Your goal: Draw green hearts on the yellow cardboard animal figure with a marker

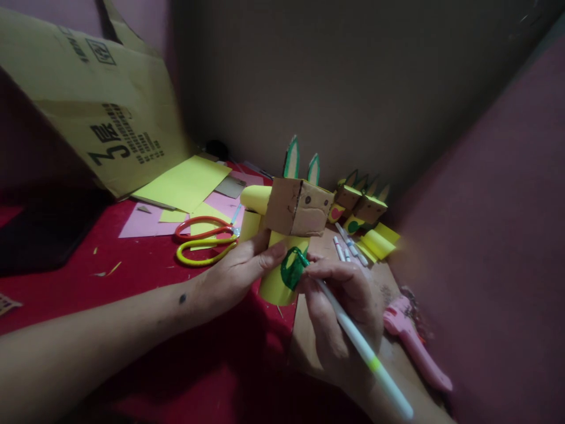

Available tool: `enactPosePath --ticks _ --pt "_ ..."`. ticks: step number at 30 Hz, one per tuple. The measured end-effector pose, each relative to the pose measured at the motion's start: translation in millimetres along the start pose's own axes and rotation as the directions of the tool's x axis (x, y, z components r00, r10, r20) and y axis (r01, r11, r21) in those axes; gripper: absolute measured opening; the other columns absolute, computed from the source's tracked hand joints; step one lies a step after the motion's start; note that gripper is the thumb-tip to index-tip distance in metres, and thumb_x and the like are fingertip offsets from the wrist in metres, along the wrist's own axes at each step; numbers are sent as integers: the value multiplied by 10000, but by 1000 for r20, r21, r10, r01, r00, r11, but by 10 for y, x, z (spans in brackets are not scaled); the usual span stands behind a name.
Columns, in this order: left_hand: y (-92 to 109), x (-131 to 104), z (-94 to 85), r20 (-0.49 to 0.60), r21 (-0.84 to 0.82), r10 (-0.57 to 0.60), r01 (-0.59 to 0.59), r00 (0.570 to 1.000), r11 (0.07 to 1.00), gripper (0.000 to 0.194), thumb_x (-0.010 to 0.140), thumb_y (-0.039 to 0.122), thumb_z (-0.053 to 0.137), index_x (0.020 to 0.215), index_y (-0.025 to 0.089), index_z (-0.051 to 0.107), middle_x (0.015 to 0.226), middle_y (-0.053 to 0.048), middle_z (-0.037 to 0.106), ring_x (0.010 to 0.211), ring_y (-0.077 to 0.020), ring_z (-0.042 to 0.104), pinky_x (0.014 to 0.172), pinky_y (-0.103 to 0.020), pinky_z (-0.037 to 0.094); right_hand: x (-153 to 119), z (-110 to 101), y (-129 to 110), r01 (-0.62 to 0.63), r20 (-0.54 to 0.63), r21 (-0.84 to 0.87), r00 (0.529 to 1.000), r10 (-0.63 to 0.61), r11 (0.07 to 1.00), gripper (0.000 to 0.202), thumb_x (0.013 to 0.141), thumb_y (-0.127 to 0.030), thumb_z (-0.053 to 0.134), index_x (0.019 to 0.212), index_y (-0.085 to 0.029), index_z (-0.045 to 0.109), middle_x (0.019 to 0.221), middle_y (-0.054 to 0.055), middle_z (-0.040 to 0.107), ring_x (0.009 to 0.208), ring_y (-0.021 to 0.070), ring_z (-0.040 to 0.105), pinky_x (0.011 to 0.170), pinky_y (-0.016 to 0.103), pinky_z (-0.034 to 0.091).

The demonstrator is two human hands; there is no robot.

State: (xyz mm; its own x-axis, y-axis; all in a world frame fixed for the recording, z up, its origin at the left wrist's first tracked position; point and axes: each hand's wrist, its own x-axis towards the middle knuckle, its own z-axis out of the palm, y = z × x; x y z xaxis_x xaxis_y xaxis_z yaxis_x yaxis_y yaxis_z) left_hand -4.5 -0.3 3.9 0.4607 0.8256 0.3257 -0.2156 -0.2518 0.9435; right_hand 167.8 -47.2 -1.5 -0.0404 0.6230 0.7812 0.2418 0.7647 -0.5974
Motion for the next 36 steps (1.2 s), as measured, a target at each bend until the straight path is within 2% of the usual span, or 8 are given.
enactPosePath --ticks 4,11,17,21,27,32,36 --pt "-4 4 -6 8 3 -1 1 1000 1000 627 1001 673 587 1420 216 681 1460 -127 715 1378 -359 632 1204 -457 492 9 -1 -3 8 -4 -34 1000 -8 999 230 947 -79 613 1063 -266 678 896 -13 696 749 116 705 671 218 607" --pt "-10 12 1 -4 25 12 -12 1000 1000 682 990 692 591 1456 198 653 1472 -151 704 1379 -391 624 1216 -524 474 40 6 -15 29 7 -61 1000 -29 998 250 932 -63 627 1055 -275 677 901 -14 701 790 128 720 701 237 622" --pt "-42 13 -20 9 15 -1 1 1000 1000 649 1000 683 579 1437 210 661 1475 -137 705 1359 -368 645 1180 -465 517 18 4 3 17 23 -41 1000 -16 999 284 931 -53 628 1092 -282 676 916 -15 695 776 125 708 699 238 619" --pt "-43 11 -25 17 20 -2 2 1000 1000 653 1009 674 573 1458 206 645 1492 -137 694 1375 -363 634 1202 -468 492 4 -1 5 10 16 -38 1000 -10 999 287 922 -44 620 1081 -276 677 932 -20 699 799 111 718 721 214 612" --pt "-7 4 -4 14 11 0 0 1000 1000 615 1020 654 568 1424 201 671 1521 -137 675 1417 -366 601 1232 -470 463 -24 -10 0 -25 1 -36 1000 25 999 252 934 -66 621 1064 -274 679 887 -24 684 678 96 660 621 198 567" --pt "-24 -3 -11 24 -34 -1 1 1000 999 623 1011 660 580 1414 195 684 1532 -150 662 1411 -375 605 1225 -465 474 -9 -7 6 -18 2 -10 1000 18 1000 231 945 -81 608 1056 -271 678 896 -11 695 739 115 689 669 215 594" --pt "-40 -5 -14 2 -29 -2 2 1000 1000 654 989 681 608 1425 199 683 1473 -145 706 1395 -397 612 1207 -501 489 11 -8 -2 -8 11 -4 1000 8 1000 256 927 -52 614 1049 -267 680 898 -17 684 763 109 689 696 206 593"
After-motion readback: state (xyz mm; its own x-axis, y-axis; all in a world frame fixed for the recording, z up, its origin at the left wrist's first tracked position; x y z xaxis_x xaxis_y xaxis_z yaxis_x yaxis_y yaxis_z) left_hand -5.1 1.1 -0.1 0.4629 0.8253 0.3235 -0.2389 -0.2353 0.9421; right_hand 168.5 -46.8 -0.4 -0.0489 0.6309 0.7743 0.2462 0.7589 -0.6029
